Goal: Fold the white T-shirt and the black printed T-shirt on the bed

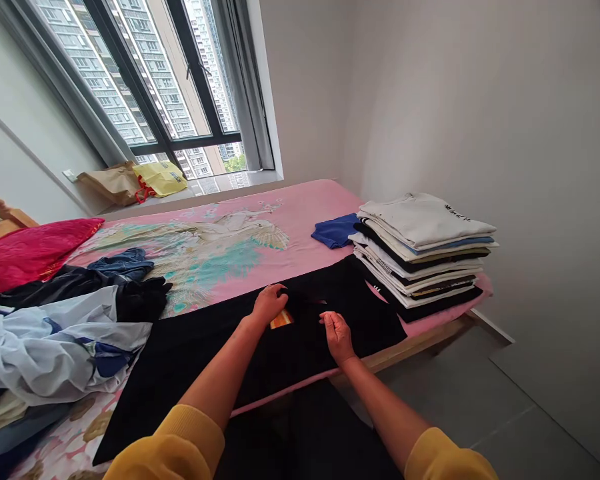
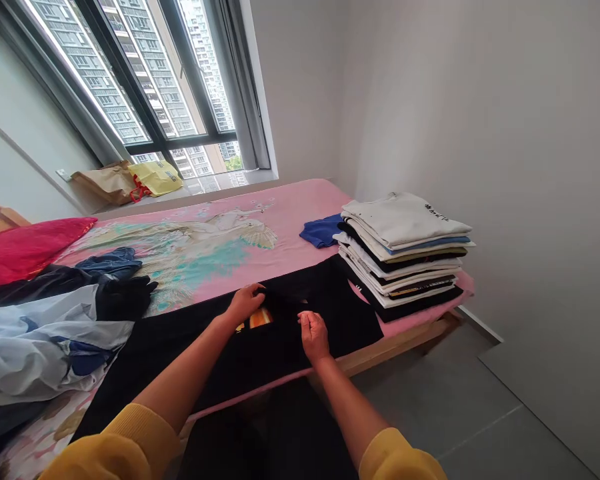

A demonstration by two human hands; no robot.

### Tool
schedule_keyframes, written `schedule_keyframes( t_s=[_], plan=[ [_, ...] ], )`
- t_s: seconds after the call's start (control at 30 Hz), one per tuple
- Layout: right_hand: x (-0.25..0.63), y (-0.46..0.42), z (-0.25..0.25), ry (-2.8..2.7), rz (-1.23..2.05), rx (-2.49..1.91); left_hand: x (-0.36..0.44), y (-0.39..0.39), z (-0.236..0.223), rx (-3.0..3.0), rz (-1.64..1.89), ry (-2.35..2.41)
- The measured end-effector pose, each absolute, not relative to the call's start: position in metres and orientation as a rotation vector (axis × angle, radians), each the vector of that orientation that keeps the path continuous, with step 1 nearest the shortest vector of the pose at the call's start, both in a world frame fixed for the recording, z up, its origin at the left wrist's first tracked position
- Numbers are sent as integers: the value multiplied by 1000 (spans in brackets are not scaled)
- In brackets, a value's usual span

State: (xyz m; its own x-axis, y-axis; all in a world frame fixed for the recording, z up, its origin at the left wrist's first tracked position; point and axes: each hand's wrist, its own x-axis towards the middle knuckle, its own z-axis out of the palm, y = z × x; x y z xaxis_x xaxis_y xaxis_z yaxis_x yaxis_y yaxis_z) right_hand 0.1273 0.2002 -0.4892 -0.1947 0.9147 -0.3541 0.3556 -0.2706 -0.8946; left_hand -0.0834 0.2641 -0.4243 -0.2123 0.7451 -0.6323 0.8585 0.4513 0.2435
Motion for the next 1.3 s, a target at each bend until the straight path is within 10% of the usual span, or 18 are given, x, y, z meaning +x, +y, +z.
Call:
schedule_keyframes(
  t_s=[0.9, 1.3],
  plan=[
    [132, 181, -501, -1634, 1442, -1575, -43, 139, -419, 1519, -274, 1934],
    [135, 173, -507, -1773, 1413, -1603, -205, 59, -346, 1160, -786, 2273]
  ],
)
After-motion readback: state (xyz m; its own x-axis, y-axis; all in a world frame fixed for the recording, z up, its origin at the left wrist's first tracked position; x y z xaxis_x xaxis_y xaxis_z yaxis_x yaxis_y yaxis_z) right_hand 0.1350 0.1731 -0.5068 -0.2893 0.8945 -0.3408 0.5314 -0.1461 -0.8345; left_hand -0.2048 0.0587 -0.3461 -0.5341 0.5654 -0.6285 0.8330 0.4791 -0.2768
